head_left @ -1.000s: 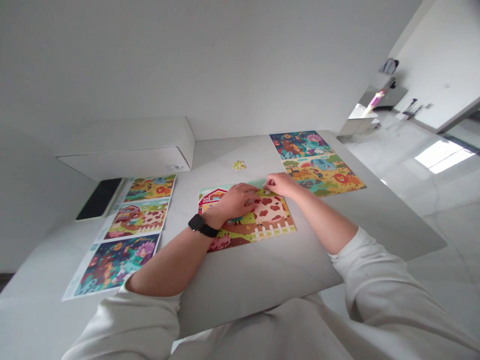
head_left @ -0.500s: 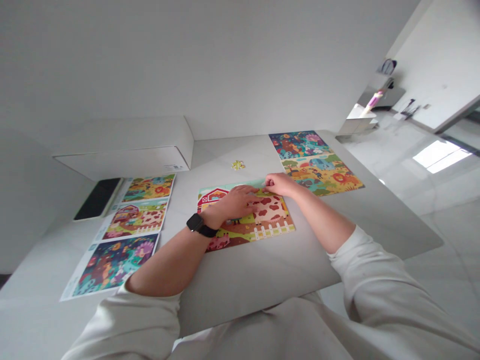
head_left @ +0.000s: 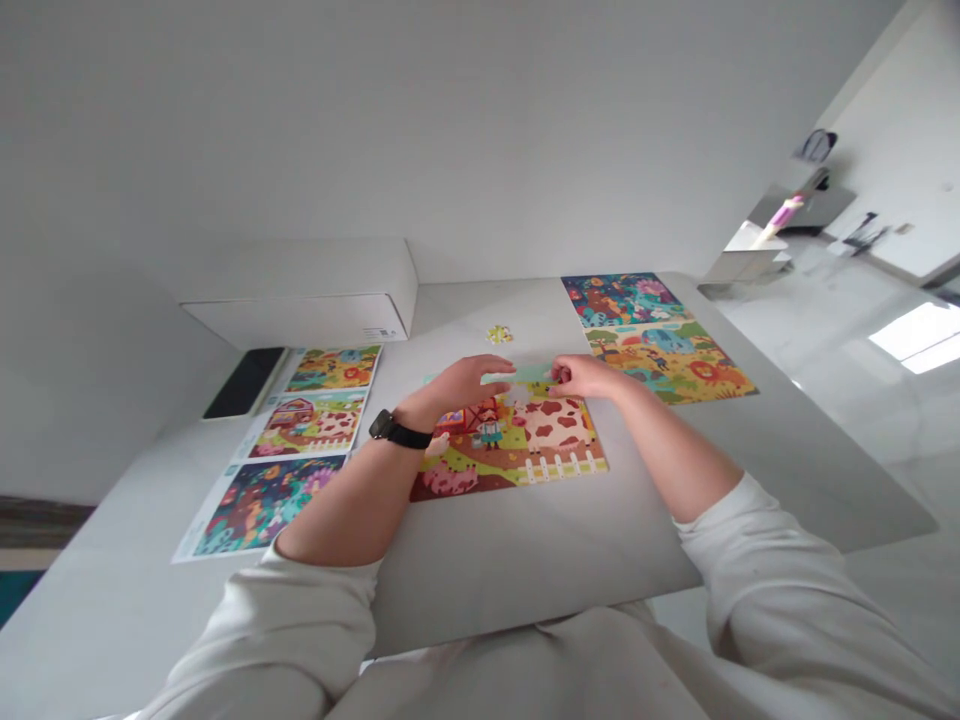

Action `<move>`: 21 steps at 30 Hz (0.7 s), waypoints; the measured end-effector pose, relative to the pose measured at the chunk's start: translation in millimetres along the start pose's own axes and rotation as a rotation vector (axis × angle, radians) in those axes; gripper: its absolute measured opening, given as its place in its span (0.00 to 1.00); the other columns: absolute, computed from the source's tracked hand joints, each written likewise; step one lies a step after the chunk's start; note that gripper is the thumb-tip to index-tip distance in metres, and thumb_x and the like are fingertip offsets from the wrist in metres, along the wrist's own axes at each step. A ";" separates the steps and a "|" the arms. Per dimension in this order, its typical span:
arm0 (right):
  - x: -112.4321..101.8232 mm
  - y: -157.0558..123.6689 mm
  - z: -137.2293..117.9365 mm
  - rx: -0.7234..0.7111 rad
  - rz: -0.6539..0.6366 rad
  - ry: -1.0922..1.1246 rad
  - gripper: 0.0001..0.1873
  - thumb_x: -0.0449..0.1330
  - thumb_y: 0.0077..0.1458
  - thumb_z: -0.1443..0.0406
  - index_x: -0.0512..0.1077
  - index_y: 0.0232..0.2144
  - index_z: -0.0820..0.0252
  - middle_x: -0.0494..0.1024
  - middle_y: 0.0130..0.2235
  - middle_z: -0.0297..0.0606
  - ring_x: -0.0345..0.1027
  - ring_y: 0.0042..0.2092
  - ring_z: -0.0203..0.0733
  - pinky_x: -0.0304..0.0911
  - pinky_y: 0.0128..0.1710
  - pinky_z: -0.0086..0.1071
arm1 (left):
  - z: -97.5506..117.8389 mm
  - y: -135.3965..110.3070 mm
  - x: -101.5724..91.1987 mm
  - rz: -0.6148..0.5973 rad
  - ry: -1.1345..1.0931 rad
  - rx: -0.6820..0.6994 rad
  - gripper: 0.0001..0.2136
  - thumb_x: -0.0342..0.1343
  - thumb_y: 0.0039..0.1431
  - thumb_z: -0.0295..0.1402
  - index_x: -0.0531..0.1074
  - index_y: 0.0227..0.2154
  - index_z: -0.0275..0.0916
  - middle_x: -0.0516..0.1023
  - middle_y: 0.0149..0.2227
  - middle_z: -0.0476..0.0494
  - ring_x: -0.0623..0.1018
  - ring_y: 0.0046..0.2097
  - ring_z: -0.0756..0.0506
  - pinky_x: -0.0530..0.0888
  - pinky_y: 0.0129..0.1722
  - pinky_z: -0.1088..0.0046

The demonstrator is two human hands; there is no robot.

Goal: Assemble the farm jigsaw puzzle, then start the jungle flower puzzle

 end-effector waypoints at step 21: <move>-3.1 0.1 19.1 -0.012 -0.071 0.371 0.22 0.75 0.45 0.52 0.78 0.38 0.57 0.79 0.34 0.35 0.74 0.37 0.42 0.70 0.40 0.34 | -62.4 -18.4 -32.8 0.062 -0.146 -0.238 0.18 0.65 0.60 0.36 0.83 0.53 0.45 0.86 0.55 0.42 0.84 0.55 0.40 0.78 0.58 0.64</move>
Point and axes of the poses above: each hand's wrist, its own y-axis towards the middle knuckle, its own x-axis out of the palm, z = x × y, the point moved 8 cm from there along y, towards the middle knuckle
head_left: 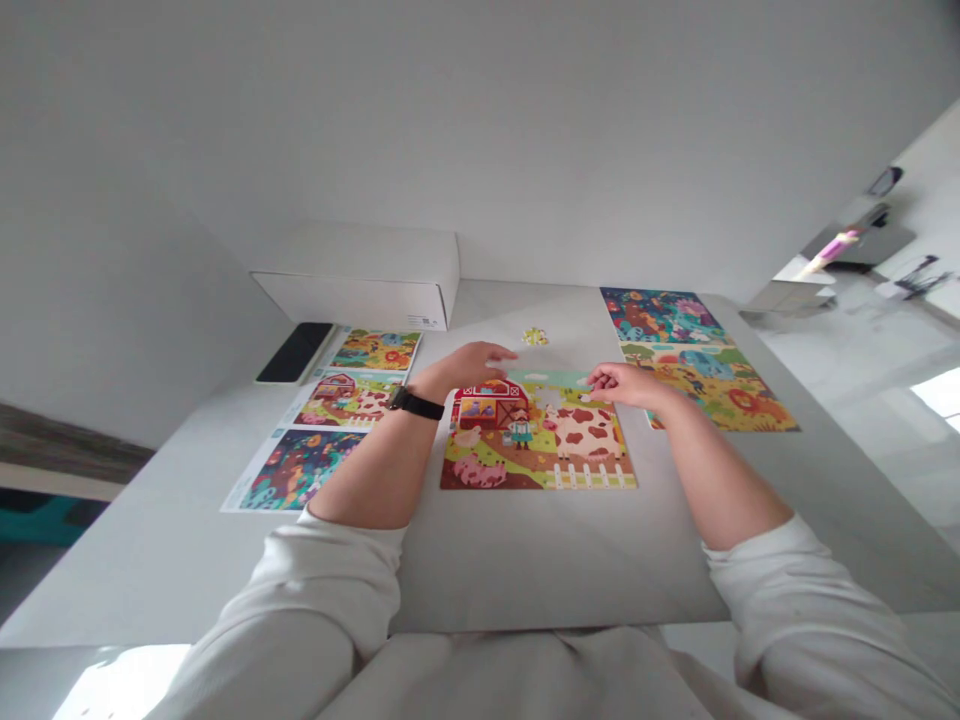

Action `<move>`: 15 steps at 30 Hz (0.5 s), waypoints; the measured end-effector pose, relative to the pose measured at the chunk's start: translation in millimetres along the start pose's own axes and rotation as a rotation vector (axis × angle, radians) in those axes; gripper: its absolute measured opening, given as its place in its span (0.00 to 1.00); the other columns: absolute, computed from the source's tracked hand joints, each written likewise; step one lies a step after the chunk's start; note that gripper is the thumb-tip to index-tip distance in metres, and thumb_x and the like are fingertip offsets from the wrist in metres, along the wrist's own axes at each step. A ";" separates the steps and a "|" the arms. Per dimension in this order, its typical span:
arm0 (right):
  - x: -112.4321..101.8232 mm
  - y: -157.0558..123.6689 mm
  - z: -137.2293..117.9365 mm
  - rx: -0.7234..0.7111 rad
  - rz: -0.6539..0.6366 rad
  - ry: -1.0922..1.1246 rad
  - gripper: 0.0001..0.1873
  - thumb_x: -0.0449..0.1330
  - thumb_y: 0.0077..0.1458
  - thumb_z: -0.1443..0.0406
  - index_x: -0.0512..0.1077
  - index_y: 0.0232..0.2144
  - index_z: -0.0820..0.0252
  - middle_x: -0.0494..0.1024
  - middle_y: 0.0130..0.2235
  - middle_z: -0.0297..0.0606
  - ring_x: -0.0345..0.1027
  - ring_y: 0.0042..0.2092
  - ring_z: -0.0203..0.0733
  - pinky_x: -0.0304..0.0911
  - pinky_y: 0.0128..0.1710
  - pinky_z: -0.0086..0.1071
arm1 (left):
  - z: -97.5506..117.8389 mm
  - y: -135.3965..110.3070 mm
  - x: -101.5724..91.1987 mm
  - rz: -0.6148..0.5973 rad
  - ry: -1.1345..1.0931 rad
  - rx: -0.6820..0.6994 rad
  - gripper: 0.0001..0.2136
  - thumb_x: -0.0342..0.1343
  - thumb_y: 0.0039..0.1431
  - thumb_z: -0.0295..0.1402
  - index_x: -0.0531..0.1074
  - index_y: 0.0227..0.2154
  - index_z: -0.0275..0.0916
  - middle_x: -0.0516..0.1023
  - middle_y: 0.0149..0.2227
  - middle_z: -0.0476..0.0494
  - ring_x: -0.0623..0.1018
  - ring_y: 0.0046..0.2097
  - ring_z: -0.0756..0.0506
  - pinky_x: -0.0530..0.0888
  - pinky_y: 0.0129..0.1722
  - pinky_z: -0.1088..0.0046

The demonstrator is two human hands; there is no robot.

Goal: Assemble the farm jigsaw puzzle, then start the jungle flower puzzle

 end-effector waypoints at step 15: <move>-26.5 67.9 -38.9 -0.024 0.257 -0.212 0.15 0.69 0.56 0.62 0.81 0.46 0.59 0.85 0.42 0.42 0.76 0.40 0.44 0.68 0.42 0.34 | -10.9 -48.1 -139.4 0.904 -0.827 -0.164 0.25 0.61 0.66 0.56 0.64 0.23 0.43 0.60 0.16 0.56 0.66 0.17 0.52 0.61 0.18 0.76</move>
Point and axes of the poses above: each hand's wrist, its own y-axis towards the middle knuckle, its own x-axis out of the palm, z = x × y, the point moved 8 cm from there along y, towards the middle knuckle
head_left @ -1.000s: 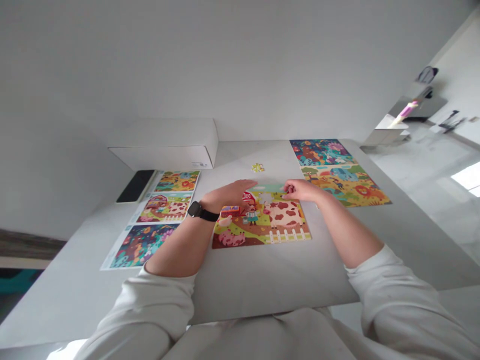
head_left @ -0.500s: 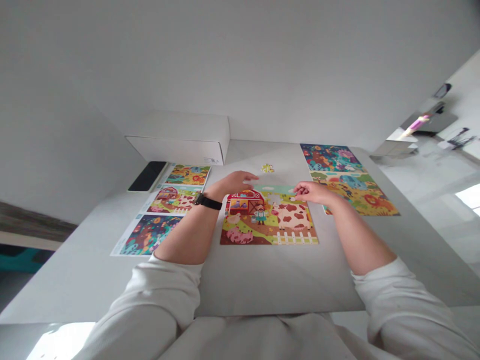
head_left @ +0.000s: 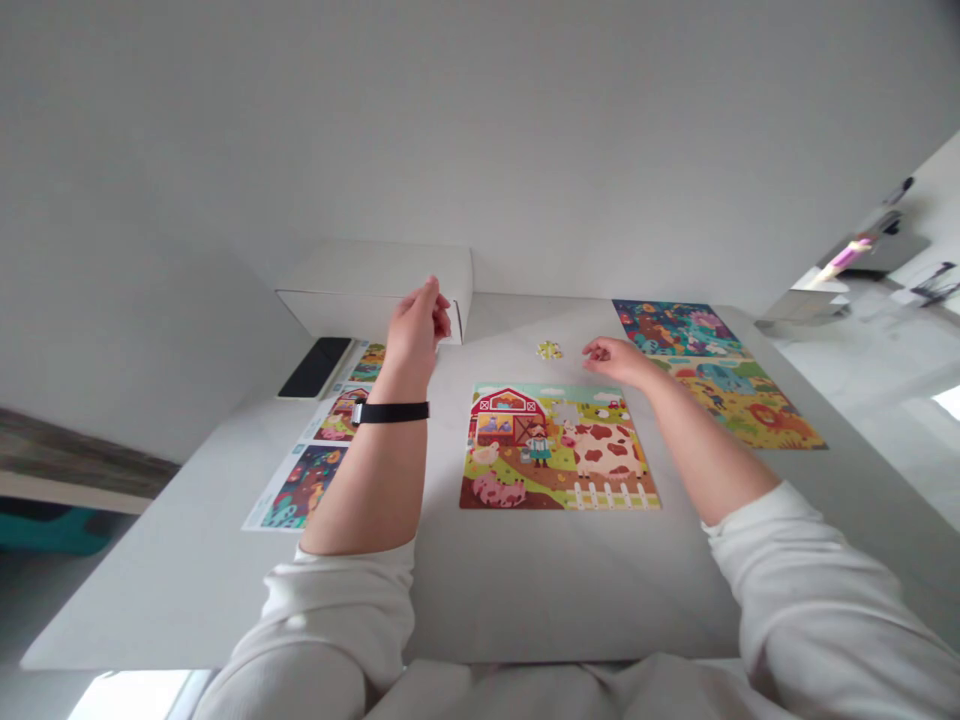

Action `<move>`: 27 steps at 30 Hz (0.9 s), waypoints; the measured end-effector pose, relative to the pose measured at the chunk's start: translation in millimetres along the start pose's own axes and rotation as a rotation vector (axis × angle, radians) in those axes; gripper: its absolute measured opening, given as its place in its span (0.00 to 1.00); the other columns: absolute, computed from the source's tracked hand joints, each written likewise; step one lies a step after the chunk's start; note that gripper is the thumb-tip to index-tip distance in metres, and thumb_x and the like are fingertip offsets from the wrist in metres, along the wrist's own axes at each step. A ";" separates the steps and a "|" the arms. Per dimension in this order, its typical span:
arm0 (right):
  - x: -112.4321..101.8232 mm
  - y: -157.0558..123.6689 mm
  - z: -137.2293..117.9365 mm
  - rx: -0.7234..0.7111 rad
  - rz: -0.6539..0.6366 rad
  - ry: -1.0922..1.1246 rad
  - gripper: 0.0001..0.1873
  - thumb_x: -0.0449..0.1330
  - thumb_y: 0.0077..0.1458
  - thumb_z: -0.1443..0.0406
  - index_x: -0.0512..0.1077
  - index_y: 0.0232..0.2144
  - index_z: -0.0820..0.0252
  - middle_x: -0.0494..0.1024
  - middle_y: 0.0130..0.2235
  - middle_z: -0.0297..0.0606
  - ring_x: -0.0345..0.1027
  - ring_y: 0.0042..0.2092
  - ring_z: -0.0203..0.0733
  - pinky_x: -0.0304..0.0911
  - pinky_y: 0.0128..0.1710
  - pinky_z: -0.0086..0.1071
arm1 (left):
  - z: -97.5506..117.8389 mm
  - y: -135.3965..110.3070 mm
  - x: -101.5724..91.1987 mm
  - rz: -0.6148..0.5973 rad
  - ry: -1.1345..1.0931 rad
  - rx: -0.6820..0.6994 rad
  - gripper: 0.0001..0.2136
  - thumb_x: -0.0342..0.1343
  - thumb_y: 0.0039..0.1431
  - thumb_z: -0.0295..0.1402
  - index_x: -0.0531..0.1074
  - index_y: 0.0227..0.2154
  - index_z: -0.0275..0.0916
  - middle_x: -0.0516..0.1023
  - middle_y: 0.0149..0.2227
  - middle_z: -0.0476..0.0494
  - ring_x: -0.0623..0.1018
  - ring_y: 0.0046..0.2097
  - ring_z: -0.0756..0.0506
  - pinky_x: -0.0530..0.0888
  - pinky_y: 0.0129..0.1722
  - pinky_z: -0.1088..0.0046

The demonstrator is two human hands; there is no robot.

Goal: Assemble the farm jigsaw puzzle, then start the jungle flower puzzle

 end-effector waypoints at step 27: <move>30.2 30.4 -30.2 -0.147 0.106 0.161 0.10 0.67 0.53 0.67 0.70 0.37 0.54 0.79 0.35 0.31 0.74 0.37 0.41 0.67 0.40 0.33 | 9.5 -15.1 10.8 0.118 -0.739 -0.278 0.19 0.62 0.69 0.41 0.63 0.24 0.42 0.57 0.15 0.59 0.60 0.16 0.55 0.59 0.17 0.79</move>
Point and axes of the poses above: each hand's wrist, its own y-axis towards the middle knuckle, its own x-axis out of the palm, z = x × y, the point moved 8 cm from there along y, towards the middle knuckle
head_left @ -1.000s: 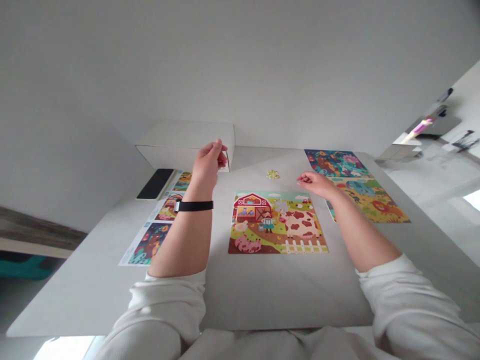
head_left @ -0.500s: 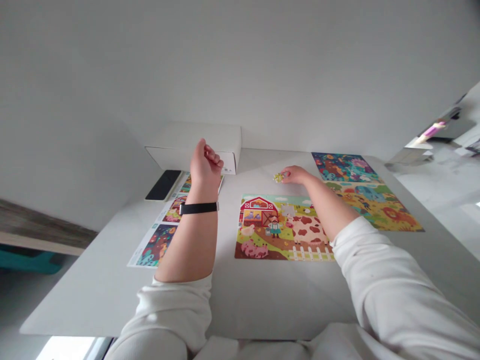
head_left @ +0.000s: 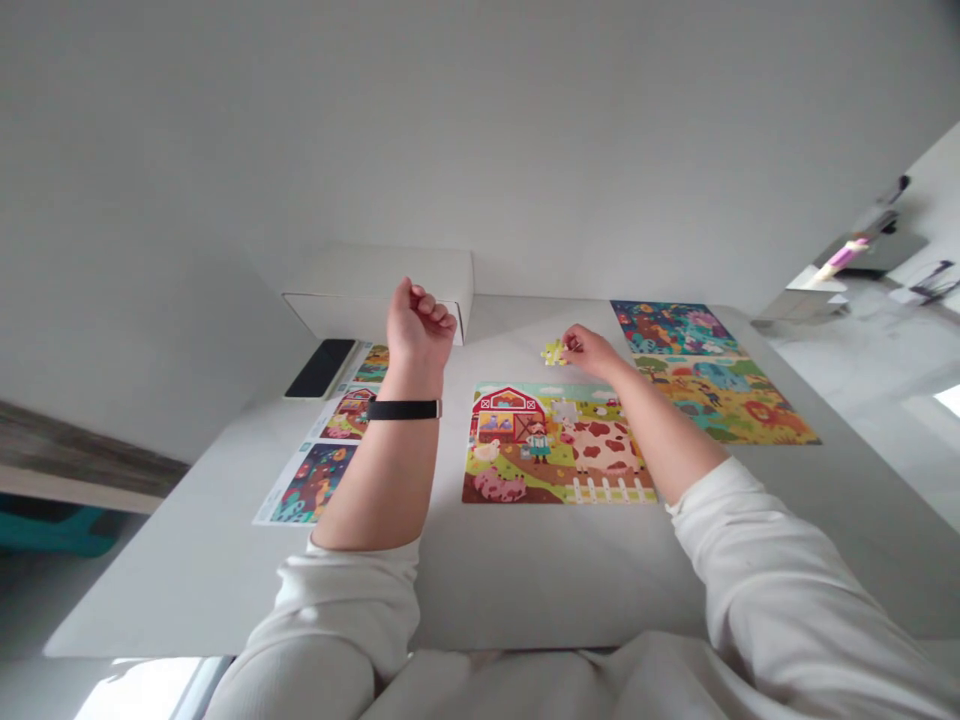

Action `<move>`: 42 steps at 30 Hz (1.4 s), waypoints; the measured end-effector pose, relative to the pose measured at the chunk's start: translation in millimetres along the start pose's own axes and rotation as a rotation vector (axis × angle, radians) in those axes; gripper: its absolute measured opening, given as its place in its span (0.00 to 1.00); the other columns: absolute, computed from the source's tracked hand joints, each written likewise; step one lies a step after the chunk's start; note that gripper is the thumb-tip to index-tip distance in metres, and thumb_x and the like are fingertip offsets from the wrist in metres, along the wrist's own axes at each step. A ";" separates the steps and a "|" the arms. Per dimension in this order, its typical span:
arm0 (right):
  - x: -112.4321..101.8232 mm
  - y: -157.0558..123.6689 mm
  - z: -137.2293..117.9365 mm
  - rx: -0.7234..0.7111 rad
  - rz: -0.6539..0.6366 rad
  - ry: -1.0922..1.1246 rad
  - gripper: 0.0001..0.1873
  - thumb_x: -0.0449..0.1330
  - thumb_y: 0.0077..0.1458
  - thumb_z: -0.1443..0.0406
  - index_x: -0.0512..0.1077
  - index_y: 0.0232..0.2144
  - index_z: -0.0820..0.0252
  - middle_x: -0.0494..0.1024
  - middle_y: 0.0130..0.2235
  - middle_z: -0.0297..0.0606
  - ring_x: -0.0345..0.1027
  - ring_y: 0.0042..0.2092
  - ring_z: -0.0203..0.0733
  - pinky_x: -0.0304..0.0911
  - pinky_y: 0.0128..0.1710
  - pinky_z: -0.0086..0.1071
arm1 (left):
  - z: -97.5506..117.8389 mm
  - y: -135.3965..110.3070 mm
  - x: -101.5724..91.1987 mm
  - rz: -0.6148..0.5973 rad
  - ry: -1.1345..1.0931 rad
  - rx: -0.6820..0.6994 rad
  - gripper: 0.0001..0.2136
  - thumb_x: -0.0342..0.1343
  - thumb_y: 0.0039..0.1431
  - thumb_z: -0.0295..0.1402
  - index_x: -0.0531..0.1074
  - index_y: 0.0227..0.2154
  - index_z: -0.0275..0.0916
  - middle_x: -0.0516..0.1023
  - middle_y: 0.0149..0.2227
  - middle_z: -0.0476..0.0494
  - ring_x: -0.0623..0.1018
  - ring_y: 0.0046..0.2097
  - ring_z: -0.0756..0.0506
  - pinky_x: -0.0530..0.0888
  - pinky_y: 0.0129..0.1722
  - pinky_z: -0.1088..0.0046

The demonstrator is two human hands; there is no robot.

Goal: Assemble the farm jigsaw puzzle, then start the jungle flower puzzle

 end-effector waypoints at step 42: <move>11.4 -122.0 -25.3 0.232 0.082 0.785 0.28 0.74 0.44 0.44 0.73 0.41 0.51 0.77 0.38 0.31 0.73 0.41 0.42 0.72 0.41 0.35 | -172.8 -98.4 -15.7 -0.635 1.076 -0.128 0.19 0.64 0.63 0.52 0.78 0.32 0.39 0.79 0.28 0.47 0.72 0.26 0.51 0.67 0.27 0.74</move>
Point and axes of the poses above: each hand's wrist, its own y-axis towards the middle knuckle, its own x-axis out of the palm, z = x × y, the point moved 8 cm from there along y, towards the middle knuckle
